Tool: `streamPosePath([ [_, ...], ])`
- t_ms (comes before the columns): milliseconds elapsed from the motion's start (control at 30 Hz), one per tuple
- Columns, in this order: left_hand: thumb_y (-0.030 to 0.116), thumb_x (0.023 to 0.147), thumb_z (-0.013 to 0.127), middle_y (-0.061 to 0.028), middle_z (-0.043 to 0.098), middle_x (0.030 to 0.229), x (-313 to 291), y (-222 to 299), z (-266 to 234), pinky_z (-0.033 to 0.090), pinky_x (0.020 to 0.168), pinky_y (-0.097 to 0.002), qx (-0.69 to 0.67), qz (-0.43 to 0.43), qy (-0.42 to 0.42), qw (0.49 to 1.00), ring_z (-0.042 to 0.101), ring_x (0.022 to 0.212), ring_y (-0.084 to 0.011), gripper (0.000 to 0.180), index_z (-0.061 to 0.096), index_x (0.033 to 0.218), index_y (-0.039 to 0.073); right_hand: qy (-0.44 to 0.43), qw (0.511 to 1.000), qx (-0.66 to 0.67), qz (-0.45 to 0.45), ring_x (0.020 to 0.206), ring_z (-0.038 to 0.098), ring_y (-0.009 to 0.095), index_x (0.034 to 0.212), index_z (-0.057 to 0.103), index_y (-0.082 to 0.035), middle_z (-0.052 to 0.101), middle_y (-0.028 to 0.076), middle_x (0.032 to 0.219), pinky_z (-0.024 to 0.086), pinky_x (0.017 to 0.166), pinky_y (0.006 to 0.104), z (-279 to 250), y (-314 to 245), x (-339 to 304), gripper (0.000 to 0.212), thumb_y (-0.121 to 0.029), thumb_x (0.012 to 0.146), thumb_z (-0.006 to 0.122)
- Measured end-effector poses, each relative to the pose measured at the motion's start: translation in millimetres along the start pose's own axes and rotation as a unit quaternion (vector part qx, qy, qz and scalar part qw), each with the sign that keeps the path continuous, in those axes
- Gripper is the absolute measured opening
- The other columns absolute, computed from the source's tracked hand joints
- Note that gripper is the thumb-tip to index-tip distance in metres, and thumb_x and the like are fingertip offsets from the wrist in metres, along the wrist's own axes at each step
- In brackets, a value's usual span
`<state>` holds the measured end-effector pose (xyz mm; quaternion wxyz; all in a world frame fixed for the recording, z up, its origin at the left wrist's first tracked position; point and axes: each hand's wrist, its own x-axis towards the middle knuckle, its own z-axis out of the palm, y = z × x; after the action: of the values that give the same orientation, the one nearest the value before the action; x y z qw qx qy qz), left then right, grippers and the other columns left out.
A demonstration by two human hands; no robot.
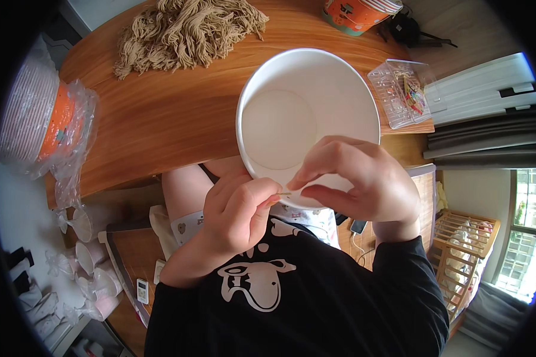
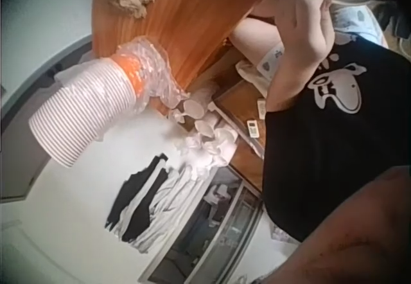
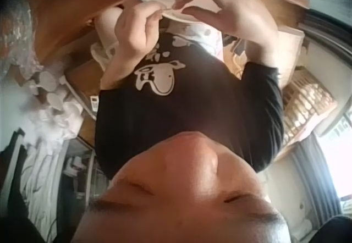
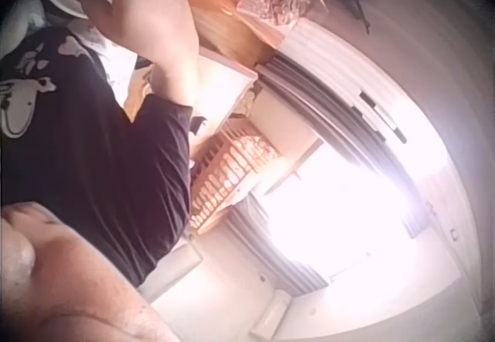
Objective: Attaching wire handles to paper buckets by threading the ends through pre-punched holes.
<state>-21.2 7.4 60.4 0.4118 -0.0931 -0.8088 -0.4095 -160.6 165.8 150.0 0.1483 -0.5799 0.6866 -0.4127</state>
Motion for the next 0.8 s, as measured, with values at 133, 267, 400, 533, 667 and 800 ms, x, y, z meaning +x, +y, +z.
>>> streamPosePath([
  [133,-0.006,0.081,0.072,-0.0079,0.065,0.083,-2,-1,1,0.048,0.057,-0.0336,0.009,0.011,0.003,1.0,0.06,0.062,-0.0252,0.023,0.06,0.1,0.0,-0.039,0.999,0.031,-0.009,0.083,0.069,0.029,0.098,0.062,-0.006,0.068,0.008,0.084,0.054,0.07,0.0383,4,0,3,0.021,-0.001,0.082,0.075],
  [267,-0.007,0.081,0.072,-0.0083,0.065,0.083,0,0,2,0.048,0.057,-0.0341,-0.005,0.008,-0.001,1.0,0.06,0.062,-0.0255,0.024,0.06,0.1,0.0,-0.039,0.999,-0.002,-0.031,0.079,0.067,0.03,0.098,0.061,-0.007,0.066,0.007,0.08,0.053,0.067,0.0401,6,-1,6,0.02,-0.004,0.083,0.075],
  [400,-0.007,0.081,0.072,-0.0088,0.064,0.083,1,1,0,0.049,0.057,-0.0346,0.013,0.006,-0.007,1.0,0.06,0.062,-0.0261,0.023,0.061,0.101,-0.001,-0.035,0.998,-0.025,-0.042,0.077,0.065,0.029,0.098,0.06,-0.008,0.064,0.007,0.077,0.051,0.065,0.0408,8,-2,8,0.021,-0.004,0.084,0.074],
  [533,-0.008,0.081,0.071,-0.0092,0.064,0.083,2,0,-1,0.048,0.057,-0.0346,0.011,0.006,-0.016,1.0,0.059,0.062,-0.0265,0.023,0.061,0.1,-0.001,-0.006,0.998,-0.036,-0.056,0.072,0.065,0.025,0.091,0.063,-0.009,0.064,0.006,0.079,0.049,0.059,0.0364,13,0,7,0.029,0.002,0.074,0.083],
  [667,-0.008,0.081,0.071,-0.0097,0.065,0.084,0,-1,-2,0.048,0.056,-0.0345,0.013,0.005,-0.02,1.0,0.059,0.062,-0.0265,0.022,0.061,0.1,-0.002,-0.014,0.997,-0.048,-0.064,0.073,0.065,0.025,0.091,0.062,-0.008,0.064,0.005,0.08,0.05,0.059,0.0359,9,-2,5,0.031,0.004,0.071,0.082],
  [800,-0.009,0.082,0.069,-0.01,0.066,0.086,-5,-6,-3,0.048,0.056,-0.0336,0.019,0.008,0.002,1.0,0.059,0.063,-0.0256,0.02,0.061,0.1,-0.002,0.044,0.996,-0.074,0.0,0.08,0.064,0.028,0.092,0.063,-0.008,0.063,0.007,0.087,0.053,0.069,0.0356,-7,7,-8,0.029,0.005,0.069,0.074],
])
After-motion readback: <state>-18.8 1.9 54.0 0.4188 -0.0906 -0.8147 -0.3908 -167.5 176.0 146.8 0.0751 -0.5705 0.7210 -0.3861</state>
